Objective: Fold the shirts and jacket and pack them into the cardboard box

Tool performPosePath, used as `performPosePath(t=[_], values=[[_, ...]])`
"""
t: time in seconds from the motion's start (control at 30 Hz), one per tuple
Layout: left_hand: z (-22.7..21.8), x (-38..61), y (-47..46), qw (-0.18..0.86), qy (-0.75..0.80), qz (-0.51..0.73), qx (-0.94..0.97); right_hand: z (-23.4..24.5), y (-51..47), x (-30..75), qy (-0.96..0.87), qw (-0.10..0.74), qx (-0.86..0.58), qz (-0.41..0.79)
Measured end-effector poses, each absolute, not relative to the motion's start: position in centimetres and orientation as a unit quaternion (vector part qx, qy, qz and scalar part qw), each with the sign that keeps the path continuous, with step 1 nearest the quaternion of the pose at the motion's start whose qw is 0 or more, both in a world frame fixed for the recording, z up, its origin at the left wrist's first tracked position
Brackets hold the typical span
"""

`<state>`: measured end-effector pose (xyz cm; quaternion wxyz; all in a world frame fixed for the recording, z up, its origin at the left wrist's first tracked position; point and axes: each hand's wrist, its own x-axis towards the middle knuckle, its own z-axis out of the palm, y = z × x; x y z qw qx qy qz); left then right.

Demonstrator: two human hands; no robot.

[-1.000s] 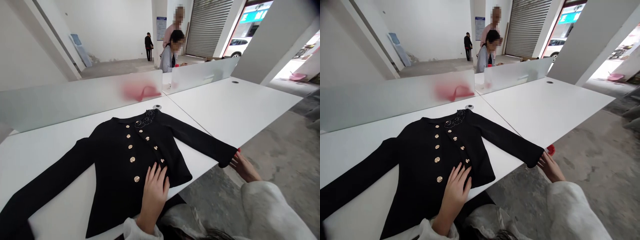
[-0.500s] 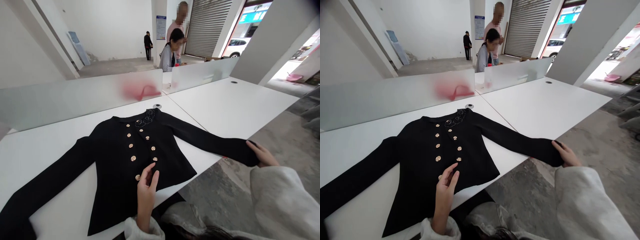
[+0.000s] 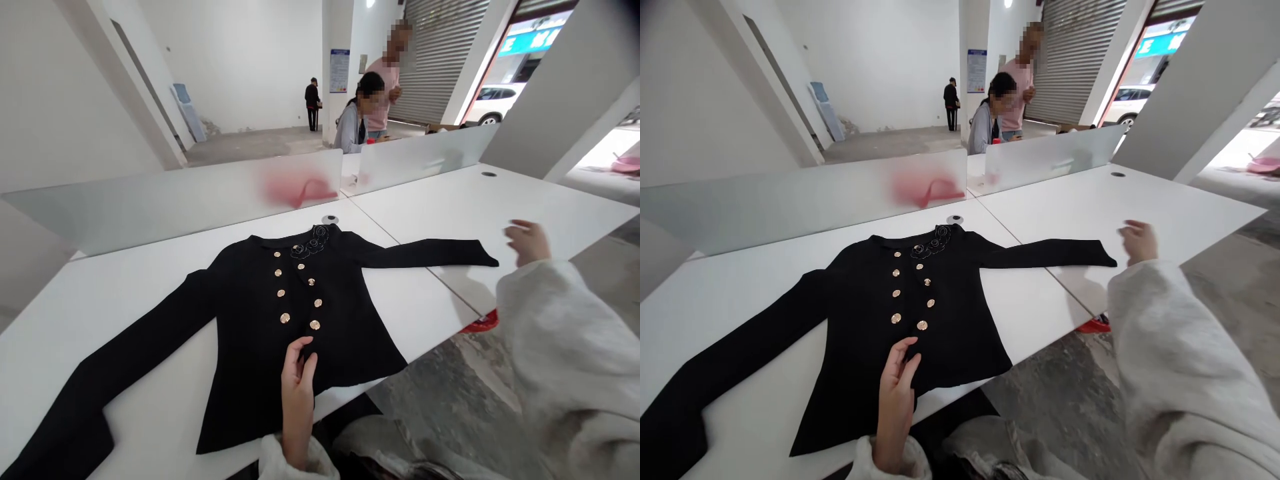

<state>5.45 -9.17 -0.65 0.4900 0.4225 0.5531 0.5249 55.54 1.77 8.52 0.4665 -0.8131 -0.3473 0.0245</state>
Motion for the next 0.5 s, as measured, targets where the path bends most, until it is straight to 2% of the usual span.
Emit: performPosePath(t=[0.1, 0.2, 0.3, 0.37, 0.43, 0.5], values=[[-0.5, 5.4, -9.2, 0.461, 0.559, 0.504, 0.470, 6.4, 4.9, 50.1, -0.484, 0.396, -0.771, 0.124], [-0.3, 5.4, -9.3, 0.444, 0.560, 0.488, 0.502, 4.5, 8.3, 43.9, -0.617, 0.321, -0.701, 0.160], [-0.4, 5.3, -9.4, 0.441, 0.559, 0.485, 0.508, 3.5, 10.6, 39.5, -0.794, 0.127, -0.579, 0.137], [-0.6, 5.2, -9.5, 0.448, 0.553, 0.486, 0.507, 3.1, 11.1, 38.2, -0.829, 0.033, -0.548, 0.102], [-0.9, 5.2, -9.5, 0.453, 0.550, 0.487, 0.505, 2.7, 11.0, 38.0, -0.819, 0.004, -0.572, 0.035], [-1.0, 5.1, -9.5, 0.451, 0.550, 0.492, 0.501, 2.5, 10.3, 38.9, -0.798, 0.014, -0.601, -0.043]])
